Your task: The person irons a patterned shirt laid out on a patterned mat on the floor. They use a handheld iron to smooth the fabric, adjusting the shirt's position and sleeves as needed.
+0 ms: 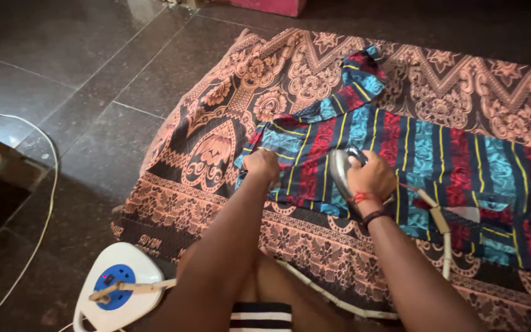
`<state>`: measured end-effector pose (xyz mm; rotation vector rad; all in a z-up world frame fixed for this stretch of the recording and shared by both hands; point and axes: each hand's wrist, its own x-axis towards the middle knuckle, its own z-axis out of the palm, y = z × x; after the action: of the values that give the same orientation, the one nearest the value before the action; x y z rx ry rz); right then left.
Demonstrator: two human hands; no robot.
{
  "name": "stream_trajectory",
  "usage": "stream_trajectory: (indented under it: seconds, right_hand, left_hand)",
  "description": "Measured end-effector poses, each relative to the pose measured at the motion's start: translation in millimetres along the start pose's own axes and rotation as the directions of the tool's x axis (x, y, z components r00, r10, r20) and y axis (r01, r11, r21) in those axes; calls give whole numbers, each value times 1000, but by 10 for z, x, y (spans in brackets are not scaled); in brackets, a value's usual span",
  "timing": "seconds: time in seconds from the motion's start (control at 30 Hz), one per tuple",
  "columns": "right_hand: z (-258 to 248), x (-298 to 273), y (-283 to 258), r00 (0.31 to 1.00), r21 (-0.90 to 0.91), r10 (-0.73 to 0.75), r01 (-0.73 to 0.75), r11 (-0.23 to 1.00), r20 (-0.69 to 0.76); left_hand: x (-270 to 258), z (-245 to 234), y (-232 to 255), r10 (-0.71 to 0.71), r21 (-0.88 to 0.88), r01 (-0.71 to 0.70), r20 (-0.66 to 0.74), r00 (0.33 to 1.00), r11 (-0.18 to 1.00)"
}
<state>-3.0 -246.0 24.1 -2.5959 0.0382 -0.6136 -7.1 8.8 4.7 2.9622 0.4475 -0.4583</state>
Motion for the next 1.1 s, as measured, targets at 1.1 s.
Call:
stream_trajectory:
  seconds: [1.1]
  right_hand:
    - [-160, -325, -589, 758, 430, -624, 507, 747, 189]
  left_hand:
    - [520, 39, -436, -379, -97, 461, 438, 815, 882]
